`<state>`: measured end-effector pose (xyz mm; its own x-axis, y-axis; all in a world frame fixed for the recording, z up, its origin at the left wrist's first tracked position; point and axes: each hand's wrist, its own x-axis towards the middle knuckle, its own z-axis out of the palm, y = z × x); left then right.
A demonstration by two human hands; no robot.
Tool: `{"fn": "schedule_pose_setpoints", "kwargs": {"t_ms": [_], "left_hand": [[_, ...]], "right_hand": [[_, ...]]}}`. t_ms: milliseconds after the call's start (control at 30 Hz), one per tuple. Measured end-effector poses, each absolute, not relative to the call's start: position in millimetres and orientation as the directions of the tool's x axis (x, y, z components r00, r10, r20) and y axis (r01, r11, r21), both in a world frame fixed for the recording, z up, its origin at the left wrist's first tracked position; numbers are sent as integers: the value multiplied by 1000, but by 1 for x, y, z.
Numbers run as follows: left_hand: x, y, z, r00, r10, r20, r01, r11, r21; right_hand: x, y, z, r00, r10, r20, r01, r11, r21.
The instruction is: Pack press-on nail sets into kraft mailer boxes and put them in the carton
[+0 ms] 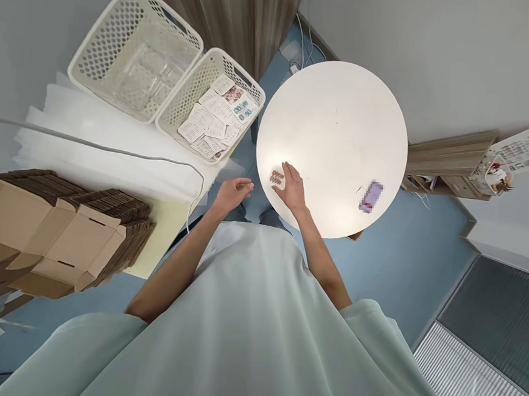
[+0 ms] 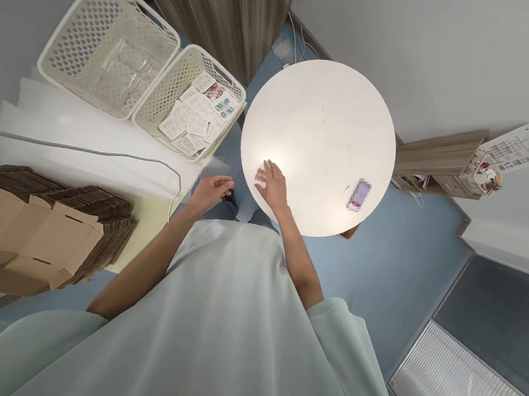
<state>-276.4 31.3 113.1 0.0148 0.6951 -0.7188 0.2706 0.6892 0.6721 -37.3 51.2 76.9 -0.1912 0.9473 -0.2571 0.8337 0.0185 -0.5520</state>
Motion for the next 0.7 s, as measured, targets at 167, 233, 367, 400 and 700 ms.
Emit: {"fn": "schedule_pose_setpoints", "kwargs": {"t_ms": [167,233,367,400,700], "left_hand": [[-296,26,100,-38,699,-714,246,699,671],[-303,25,97,-46,709,-704,231,693,683],[-320,25,97,-74,727,-683,211,681,701],[-325,25,98,-83,729,-679,203,680,705],[-377,24,100,-198,739,-644,100,668,737]], "right_hand": [[-49,57,84,-219,954,-205,807,59,-587],[-57,60,89,-240,952,-191,805,85,-587],[-81,70,100,-284,943,-171,812,142,-566],[-87,73,102,-297,940,-166,812,158,-561],[-161,98,119,-430,896,-111,789,313,-529]]}}
